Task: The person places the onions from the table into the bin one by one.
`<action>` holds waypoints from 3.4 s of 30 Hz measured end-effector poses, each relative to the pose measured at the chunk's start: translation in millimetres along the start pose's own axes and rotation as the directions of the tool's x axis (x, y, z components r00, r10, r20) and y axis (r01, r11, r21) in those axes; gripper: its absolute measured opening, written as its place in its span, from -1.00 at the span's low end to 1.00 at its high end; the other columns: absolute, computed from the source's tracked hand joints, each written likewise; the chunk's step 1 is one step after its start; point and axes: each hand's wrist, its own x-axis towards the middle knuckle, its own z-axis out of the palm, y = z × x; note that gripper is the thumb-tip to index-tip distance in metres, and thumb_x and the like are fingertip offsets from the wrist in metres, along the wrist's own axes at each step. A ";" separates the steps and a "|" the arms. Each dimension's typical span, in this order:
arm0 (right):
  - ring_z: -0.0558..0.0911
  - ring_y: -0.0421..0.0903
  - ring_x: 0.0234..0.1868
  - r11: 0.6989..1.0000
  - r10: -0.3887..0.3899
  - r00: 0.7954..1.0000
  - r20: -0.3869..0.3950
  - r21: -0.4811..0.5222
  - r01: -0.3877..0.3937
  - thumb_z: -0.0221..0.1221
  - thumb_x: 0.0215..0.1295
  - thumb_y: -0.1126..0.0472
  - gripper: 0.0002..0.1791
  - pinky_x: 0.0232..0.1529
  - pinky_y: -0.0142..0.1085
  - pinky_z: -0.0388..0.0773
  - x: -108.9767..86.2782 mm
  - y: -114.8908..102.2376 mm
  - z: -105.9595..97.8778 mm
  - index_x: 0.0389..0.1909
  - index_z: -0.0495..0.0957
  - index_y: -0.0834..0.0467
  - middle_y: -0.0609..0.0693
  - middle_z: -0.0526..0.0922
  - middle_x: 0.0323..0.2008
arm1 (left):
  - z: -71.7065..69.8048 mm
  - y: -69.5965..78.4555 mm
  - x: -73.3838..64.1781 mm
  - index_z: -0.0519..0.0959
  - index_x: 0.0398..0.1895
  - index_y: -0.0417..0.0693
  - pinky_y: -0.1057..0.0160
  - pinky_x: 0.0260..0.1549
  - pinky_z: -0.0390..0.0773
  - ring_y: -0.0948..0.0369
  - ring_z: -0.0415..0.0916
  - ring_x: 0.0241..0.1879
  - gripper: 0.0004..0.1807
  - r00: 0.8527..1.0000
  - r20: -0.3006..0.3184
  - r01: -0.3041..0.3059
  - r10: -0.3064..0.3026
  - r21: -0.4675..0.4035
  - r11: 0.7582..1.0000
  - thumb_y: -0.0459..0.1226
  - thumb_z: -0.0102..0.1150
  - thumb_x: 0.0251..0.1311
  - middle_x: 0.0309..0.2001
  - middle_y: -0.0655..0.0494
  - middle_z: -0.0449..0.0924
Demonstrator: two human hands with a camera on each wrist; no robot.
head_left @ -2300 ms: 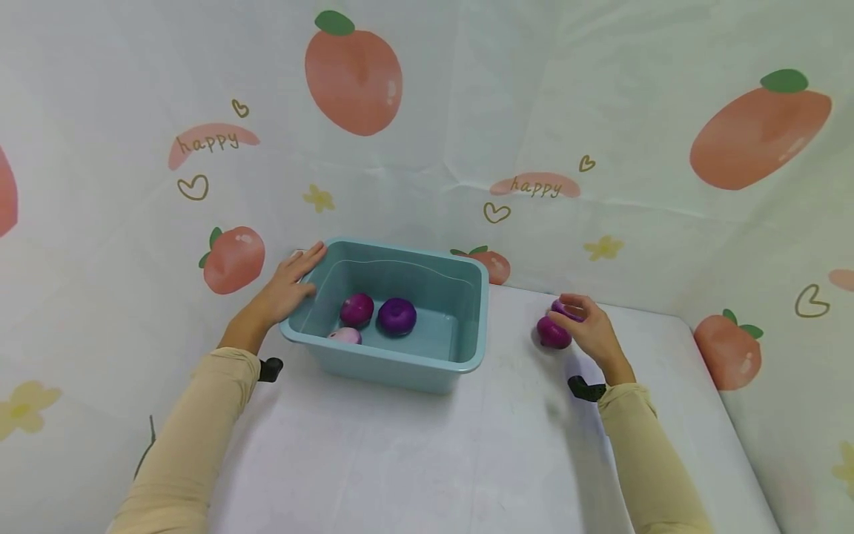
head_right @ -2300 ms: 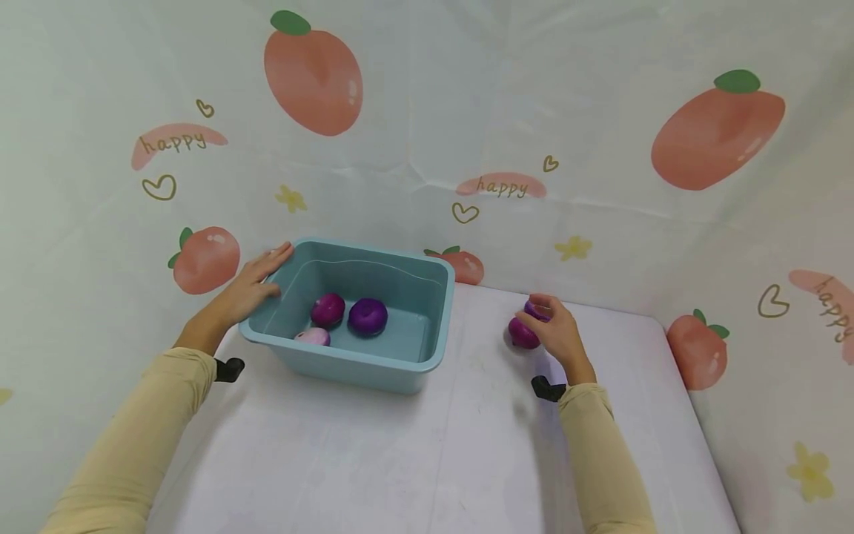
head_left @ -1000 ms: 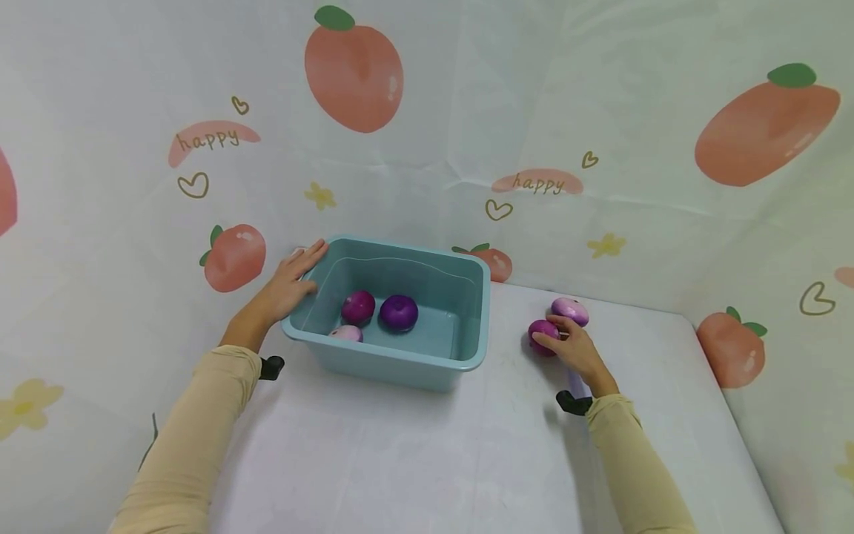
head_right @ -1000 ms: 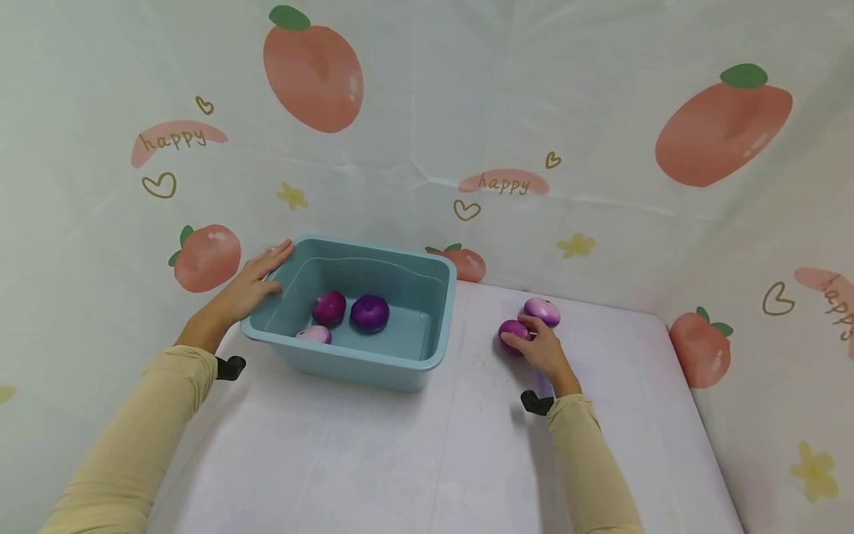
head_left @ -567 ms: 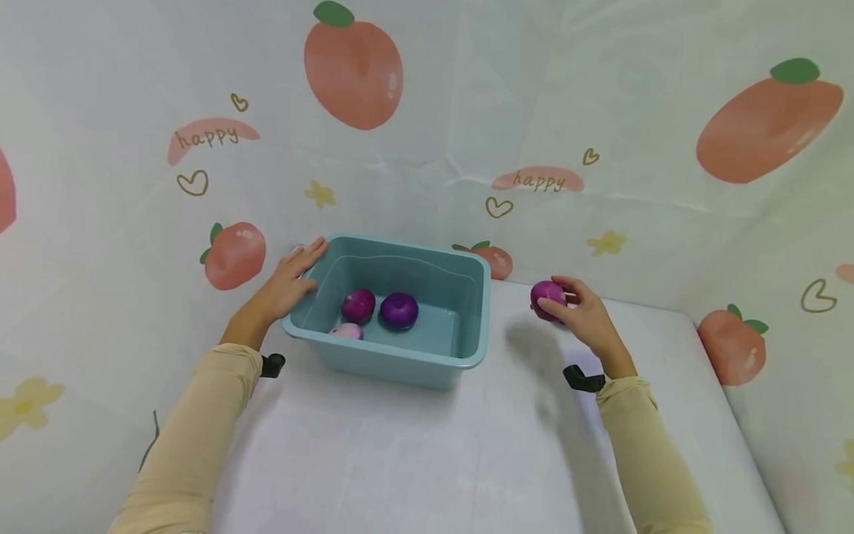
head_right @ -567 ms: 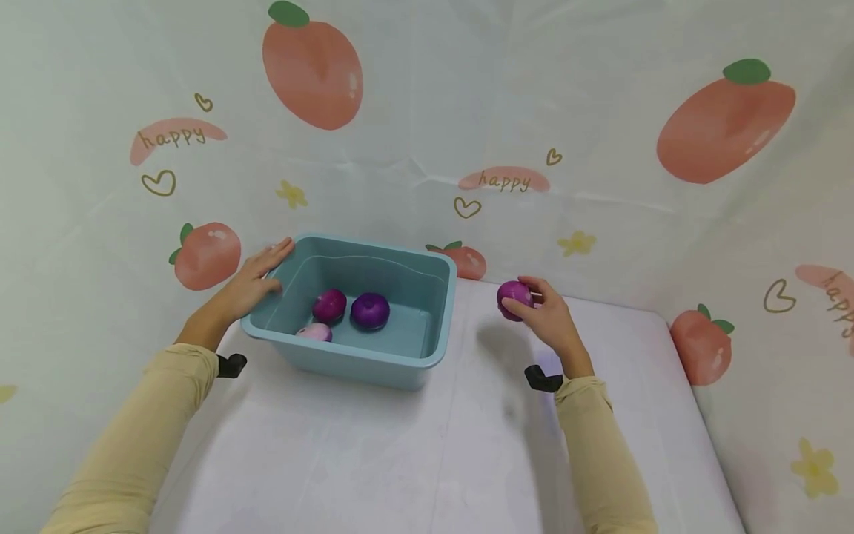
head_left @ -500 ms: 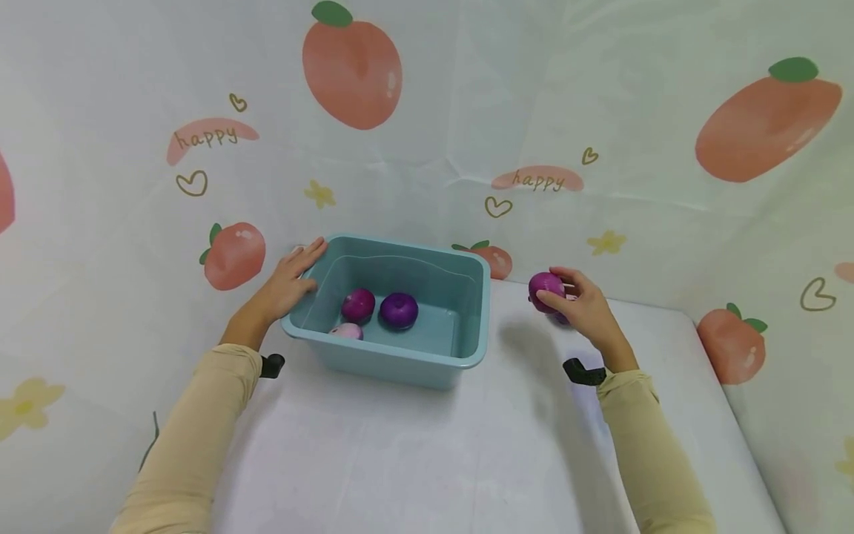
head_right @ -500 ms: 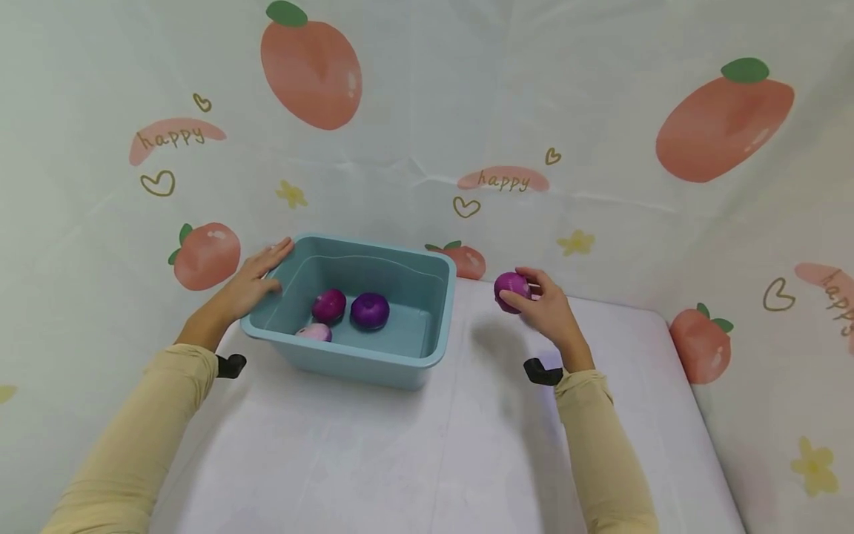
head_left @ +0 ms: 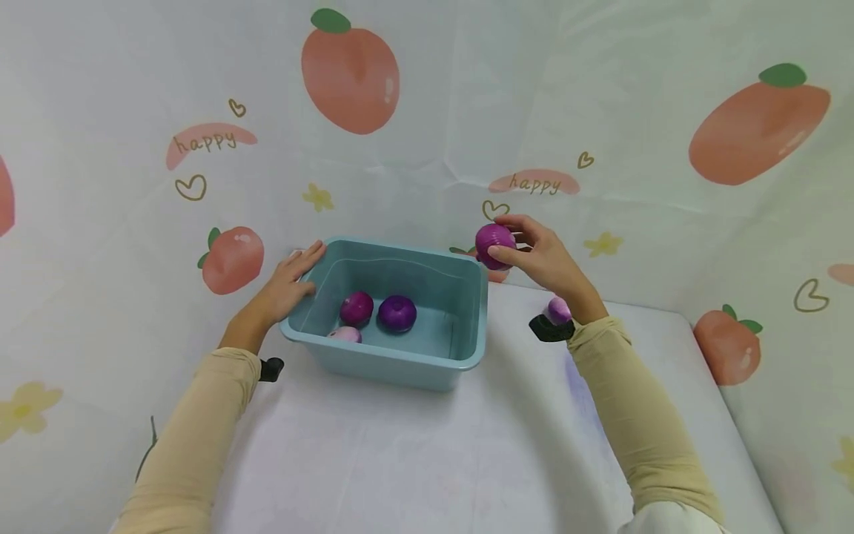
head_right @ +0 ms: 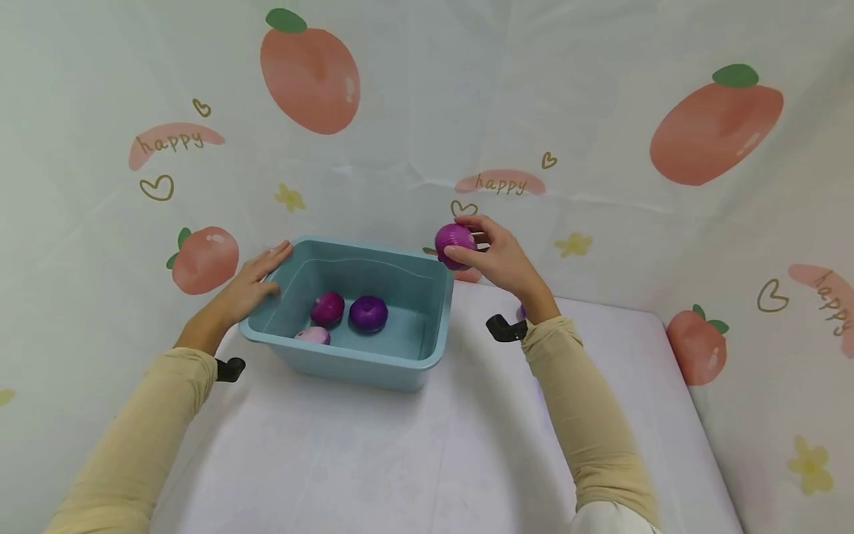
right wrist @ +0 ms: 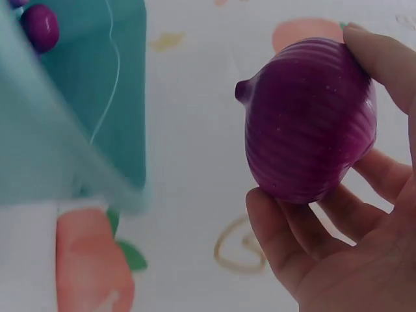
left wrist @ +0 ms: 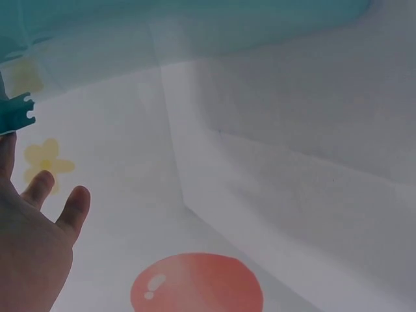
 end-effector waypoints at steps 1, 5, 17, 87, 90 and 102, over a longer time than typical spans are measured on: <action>0.57 0.04 0.19 1.000 -0.016 1.000 0.015 0.008 0.016 0.32 0.32 0.00 -0.33 0.01 -0.38 0.62 4.6 -3.7 4.3 0.42 0.40 0.01 0.07 0.55 0.27 | 0.3 -0.1 -0.7 -0.06 0.66 0.27 -0.56 0.42 -0.16 -0.16 -0.41 0.67 -0.10 1.000 0.001 0.001 -0.001 -0.003 1.000 -0.34 -0.12 0.24 0.69 0.26 -0.22; 0.58 0.03 0.19 0.998 -0.053 0.996 0.070 0.020 0.051 0.33 0.29 0.00 -0.32 0.08 -0.22 0.64 21.6 -16.0 21.1 0.41 0.41 0.02 0.04 0.56 0.27 | 1.0 1.2 -2.7 -0.06 0.66 0.28 -0.57 0.41 -0.14 -0.16 -0.42 0.67 -0.11 1.000 0.009 0.005 -0.005 -0.010 1.000 -0.33 -0.12 0.24 0.69 0.26 -0.23; 0.64 0.02 0.12 0.990 -0.087 0.967 0.240 0.125 0.058 0.30 0.32 0.06 -0.41 0.10 -0.18 0.66 66.3 -20.0 84.4 0.35 0.46 0.05 0.07 0.59 0.19 | -0.7 0.7 -0.7 -0.06 0.66 0.31 -0.54 0.43 -0.14 -0.15 -0.41 0.67 -0.10 1.000 -0.002 -0.007 0.007 0.002 1.000 -0.33 -0.11 0.23 0.69 0.22 -0.20; 0.61 0.10 0.23 0.982 0.173 0.673 0.720 -0.076 -0.171 0.31 0.28 -0.11 -0.29 0.29 0.04 0.56 76.0 -5.7 170.6 0.38 0.43 0.12 0.01 0.62 0.17 | -1.5 0.6 -4.4 -0.03 0.66 0.31 -0.54 0.43 -0.15 -0.15 -0.40 0.67 -0.11 1.000 -0.004 -0.003 0.003 -0.028 1.000 -0.32 -0.09 0.23 0.69 0.24 -0.18; 0.61 -0.04 0.23 0.993 0.085 0.738 0.670 0.004 -0.118 0.28 0.31 -0.12 -0.35 0.29 0.01 0.57 74.9 -13.1 161.0 0.35 0.47 0.05 -0.01 0.59 0.27 | -2.0 0.4 -5.2 -0.01 0.66 0.28 -0.53 0.44 -0.14 -0.16 -0.39 0.67 -0.11 1.000 -0.009 -0.008 0.008 -0.031 0.999 -0.32 -0.08 0.22 0.69 0.23 -0.17; 0.62 -0.01 0.25 0.987 -0.099 0.922 0.374 0.155 0.043 0.24 0.40 0.15 -0.46 0.30 -0.08 0.56 46.9 -11.5 86.2 0.35 0.44 0.19 0.17 0.63 0.24 | 1.0 -3.3 -5.2 -0.01 0.66 0.25 -0.53 0.44 -0.13 -0.14 -0.38 0.67 -0.11 1.000 -0.010 -0.011 0.010 -0.057 0.998 -0.34 -0.09 0.22 0.69 0.24 -0.18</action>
